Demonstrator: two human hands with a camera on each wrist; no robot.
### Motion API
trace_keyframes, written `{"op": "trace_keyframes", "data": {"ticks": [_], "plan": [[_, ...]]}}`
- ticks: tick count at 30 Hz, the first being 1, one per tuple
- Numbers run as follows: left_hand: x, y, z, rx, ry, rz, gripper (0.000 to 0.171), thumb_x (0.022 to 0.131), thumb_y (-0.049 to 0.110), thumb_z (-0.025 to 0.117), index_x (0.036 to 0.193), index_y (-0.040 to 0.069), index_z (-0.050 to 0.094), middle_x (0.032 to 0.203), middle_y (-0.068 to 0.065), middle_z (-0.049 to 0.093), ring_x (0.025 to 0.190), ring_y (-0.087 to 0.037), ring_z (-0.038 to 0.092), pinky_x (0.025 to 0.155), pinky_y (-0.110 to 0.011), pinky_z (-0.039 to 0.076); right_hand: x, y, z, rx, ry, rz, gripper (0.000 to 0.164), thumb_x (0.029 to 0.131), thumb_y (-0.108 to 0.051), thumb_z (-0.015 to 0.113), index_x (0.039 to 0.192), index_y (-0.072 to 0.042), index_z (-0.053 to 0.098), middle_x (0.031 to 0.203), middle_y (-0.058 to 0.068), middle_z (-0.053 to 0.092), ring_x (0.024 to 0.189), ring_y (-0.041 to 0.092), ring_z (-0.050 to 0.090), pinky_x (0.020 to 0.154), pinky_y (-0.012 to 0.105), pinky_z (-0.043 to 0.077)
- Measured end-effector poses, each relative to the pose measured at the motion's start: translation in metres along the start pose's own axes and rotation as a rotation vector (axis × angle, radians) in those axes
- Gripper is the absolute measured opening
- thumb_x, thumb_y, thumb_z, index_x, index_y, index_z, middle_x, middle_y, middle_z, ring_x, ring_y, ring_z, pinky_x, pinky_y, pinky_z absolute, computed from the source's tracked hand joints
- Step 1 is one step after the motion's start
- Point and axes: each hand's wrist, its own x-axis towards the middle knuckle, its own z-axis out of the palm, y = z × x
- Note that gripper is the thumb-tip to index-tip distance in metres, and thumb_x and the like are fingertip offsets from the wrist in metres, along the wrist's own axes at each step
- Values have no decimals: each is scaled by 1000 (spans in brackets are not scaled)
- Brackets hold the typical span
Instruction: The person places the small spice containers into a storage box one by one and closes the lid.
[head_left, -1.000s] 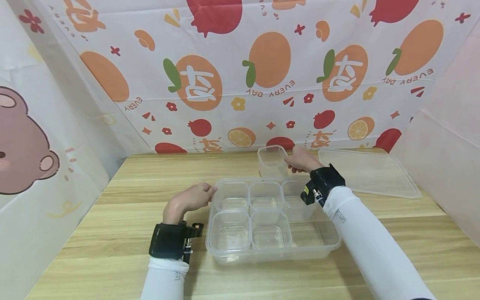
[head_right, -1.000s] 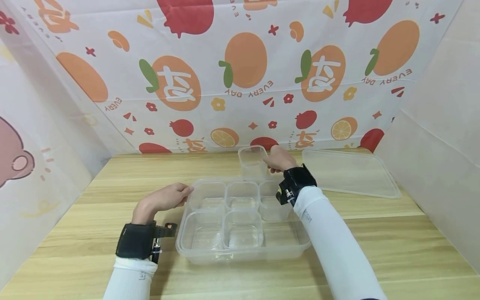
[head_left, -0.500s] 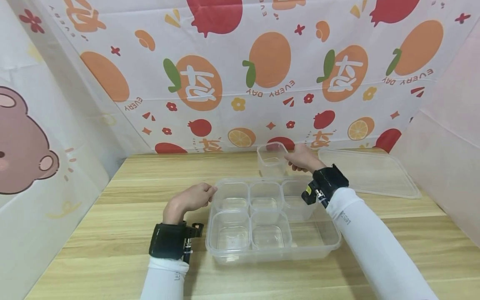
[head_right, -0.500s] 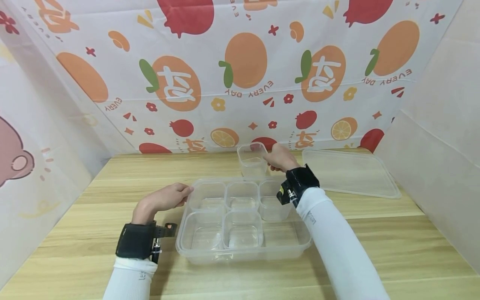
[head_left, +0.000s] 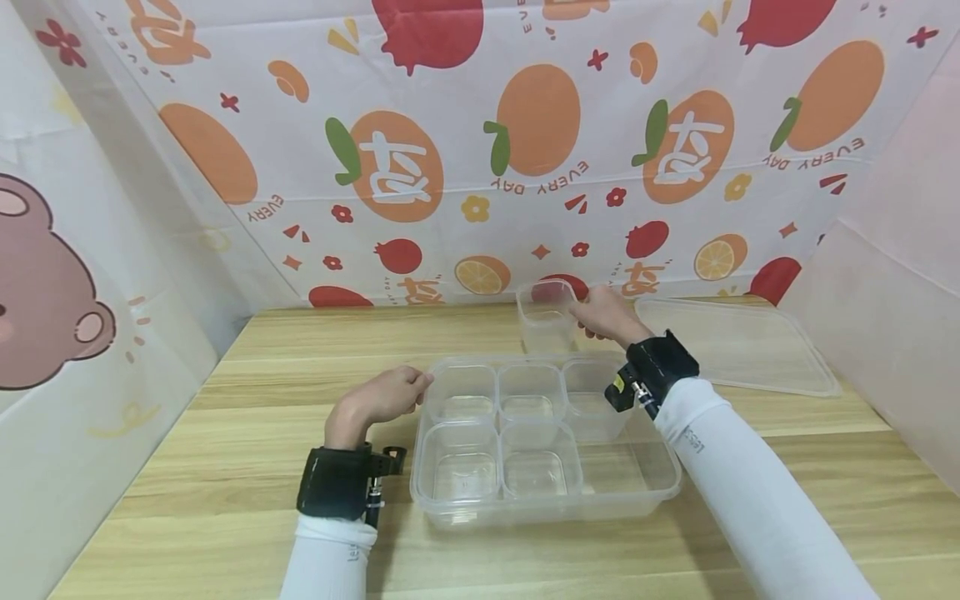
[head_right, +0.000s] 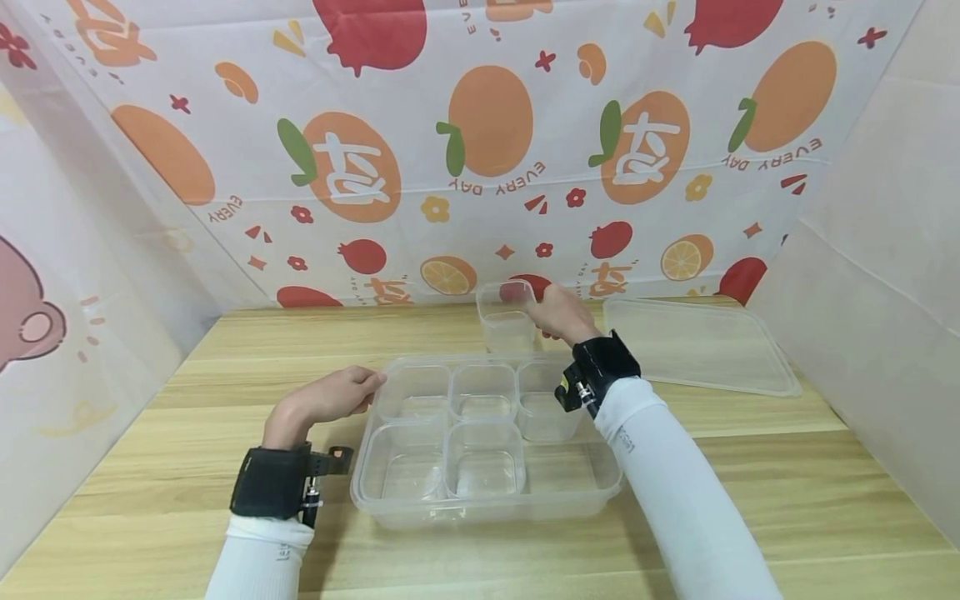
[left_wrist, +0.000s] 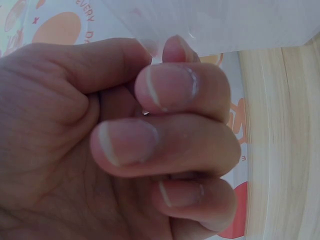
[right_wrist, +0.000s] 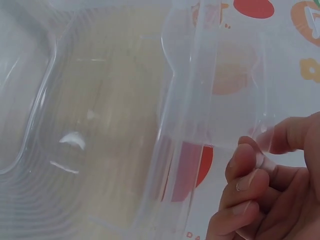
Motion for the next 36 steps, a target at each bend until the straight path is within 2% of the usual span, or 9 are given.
{"op": "trace_keyframes", "data": {"ticks": [5,11,16,25,32,36], "plan": [[0,0,0,1,-1,-2,37,111,21,36,84,5,56,75,-4,43,66,-18,37,62,-33,31,-3,-1,0,-8,38,-30,37,100,-20,50,71,-1,61,60,7,53,55,22,51,54,28,38],[0,0,0,8,-1,-5,37,111,21,36,84,5,55,76,-4,44,66,-18,38,62,-33,32,-2,-2,2,-33,77,-55,39,99,-20,53,65,-3,60,57,8,53,53,22,51,51,29,34],[1,0,0,14,-2,-4,37,111,21,36,84,5,55,77,-4,44,67,-19,39,63,-33,32,-1,-4,3,-29,90,-54,44,101,-23,55,62,-4,59,55,7,51,52,23,50,51,29,32],[2,-1,0,28,2,11,36,111,20,36,85,5,55,77,-5,46,68,-19,40,63,-33,32,-2,-4,2,25,106,-65,46,103,-26,55,65,-2,62,56,7,52,54,24,50,53,31,33],[2,-1,1,29,2,6,36,111,20,36,85,5,55,78,-5,46,68,-19,40,63,-33,33,-4,-2,-2,95,111,-90,40,102,-21,55,69,0,63,58,6,50,55,24,48,54,30,35],[1,-1,1,22,4,0,37,111,21,36,85,5,55,78,-5,45,68,-19,40,63,-33,33,-7,-3,-5,115,125,-113,37,101,-18,55,71,1,64,61,14,54,55,24,47,53,29,35]]}}
